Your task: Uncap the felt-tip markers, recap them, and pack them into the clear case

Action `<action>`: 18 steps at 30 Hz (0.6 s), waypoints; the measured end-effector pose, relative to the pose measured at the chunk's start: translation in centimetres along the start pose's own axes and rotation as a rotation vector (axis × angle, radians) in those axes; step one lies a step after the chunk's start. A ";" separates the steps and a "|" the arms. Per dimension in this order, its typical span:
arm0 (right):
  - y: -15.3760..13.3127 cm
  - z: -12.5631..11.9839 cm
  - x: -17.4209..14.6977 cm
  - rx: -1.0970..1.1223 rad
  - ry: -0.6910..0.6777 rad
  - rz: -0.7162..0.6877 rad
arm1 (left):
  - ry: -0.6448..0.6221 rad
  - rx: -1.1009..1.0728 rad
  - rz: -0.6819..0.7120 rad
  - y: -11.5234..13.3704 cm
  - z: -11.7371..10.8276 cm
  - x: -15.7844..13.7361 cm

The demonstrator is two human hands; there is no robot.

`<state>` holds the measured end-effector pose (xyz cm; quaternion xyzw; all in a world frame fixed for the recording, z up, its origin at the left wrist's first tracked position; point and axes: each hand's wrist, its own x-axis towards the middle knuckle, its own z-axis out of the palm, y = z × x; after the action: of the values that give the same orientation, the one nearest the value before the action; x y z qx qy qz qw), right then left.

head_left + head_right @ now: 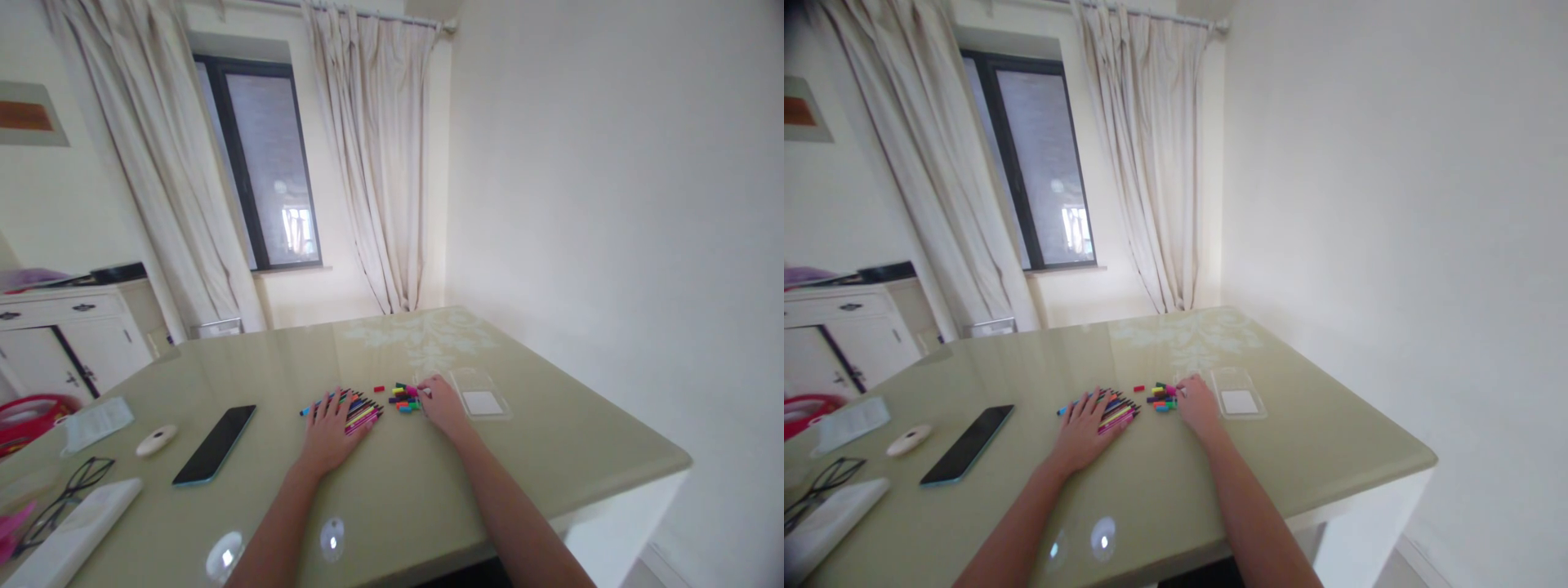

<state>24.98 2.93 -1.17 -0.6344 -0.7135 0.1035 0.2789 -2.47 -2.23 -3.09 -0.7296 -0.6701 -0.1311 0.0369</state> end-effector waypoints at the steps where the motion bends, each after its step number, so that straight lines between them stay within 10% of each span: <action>1: -0.1 0.0 0.0 0.004 -0.004 0.000 | -0.001 -0.001 0.003 0.0 0.0 0.0; 18: -0.3 -1.8 -0.7 -0.183 0.059 0.129 | 0.197 -0.257 0.201 -0.5 -1.0 -1.3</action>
<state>25.73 1.81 0.23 -0.7046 -0.6692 0.0371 0.2333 -3.21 -3.65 -2.52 -0.7752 -0.5648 -0.2821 0.0218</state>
